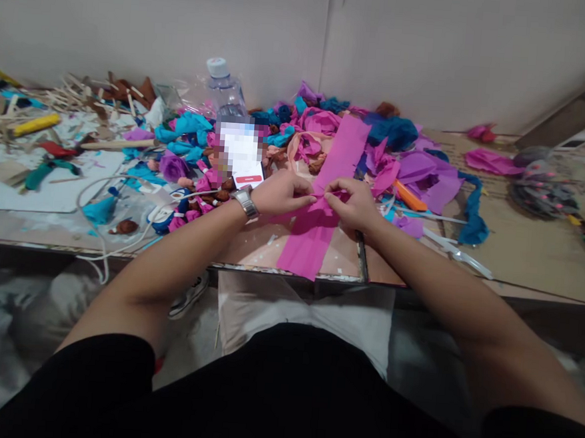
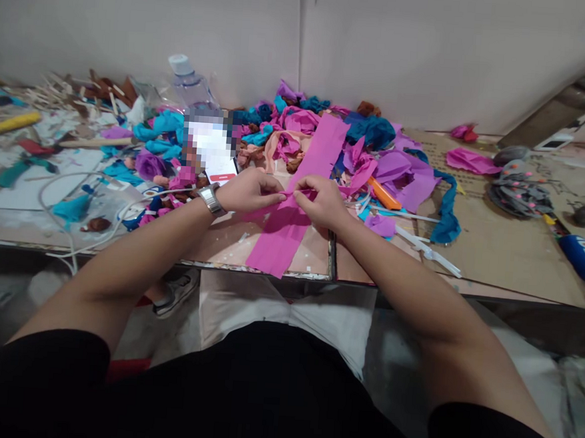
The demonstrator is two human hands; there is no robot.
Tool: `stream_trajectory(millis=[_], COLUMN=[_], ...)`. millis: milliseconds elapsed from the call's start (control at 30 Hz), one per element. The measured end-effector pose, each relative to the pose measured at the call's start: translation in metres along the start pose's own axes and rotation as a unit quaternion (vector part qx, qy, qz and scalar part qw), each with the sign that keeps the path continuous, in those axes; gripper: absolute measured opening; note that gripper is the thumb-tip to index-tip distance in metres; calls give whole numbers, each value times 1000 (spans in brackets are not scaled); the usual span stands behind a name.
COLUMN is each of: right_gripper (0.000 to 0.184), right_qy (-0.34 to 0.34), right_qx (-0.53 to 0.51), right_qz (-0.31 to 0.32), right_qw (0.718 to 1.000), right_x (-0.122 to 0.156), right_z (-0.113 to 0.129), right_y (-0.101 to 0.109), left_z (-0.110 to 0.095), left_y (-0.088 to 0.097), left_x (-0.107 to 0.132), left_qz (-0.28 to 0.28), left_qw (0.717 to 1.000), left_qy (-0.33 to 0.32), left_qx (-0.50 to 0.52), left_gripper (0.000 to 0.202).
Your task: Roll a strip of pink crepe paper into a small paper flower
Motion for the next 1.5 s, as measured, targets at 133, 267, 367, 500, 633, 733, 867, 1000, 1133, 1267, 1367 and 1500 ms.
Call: stream_trajectory(millis=[133, 267, 367, 500, 633, 733, 867, 1000, 1133, 1267, 1367, 1500], right_gripper=[17, 15, 15, 13, 12, 13, 16, 16, 16, 20, 20, 19], right_qy=[35, 45, 59, 102, 106, 98, 86, 87, 96, 99, 103, 119], right_qx=[2, 17, 27, 23, 34, 32, 37, 45, 58, 79, 83, 71], right_qz=[26, 27, 24, 27, 27, 24, 35, 41, 45, 55, 57, 62], right_qw=[999, 998, 998, 994, 993, 994, 995, 994, 993, 990, 990, 988], right_x=[1, 1, 0, 0, 0, 1, 1, 1, 0, -1, 0, 1], right_z=[3, 2, 1, 4, 6, 6, 5, 5, 3, 1, 1, 5], right_y=[-1, -2, -2, 0, 0, 0, -1, -1, -3, -3, -2, -1], left_z=[4, 8, 11, 12, 10, 8, 6, 7, 11, 12, 11, 10], left_y=[-1, -3, -2, 1, 1, 0, 0, -2, -5, -4, -1, 0], left_x=[0, -1, -1, -2, -2, -2, -1, 0, -1, -2, -2, -1], left_qz=[18, 46, 62, 78, 84, 80, 64, 65, 82, 85, 80, 105], left_qw=[999, 997, 994, 990, 985, 987, 991, 991, 990, 989, 989, 982], left_qy=[2, 10, 29, 36, 28, 32, 29, 27, 28, 28, 29, 43], left_qx=[28, 65, 80, 109, 148, 134, 113, 113, 109, 116, 125, 148], left_gripper=[38, 30, 26, 27, 28, 29, 29, 30, 33, 36, 36, 34])
Point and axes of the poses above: each hand's wrist, its own x-axis away from the middle knuckle, its own y-axis out of the back of the hand, z = x × y, the point moved 2 cm from there along -x, towards the middle knuckle, and after that the axes turned 6 degrees about -x, right-handed, at the moved point
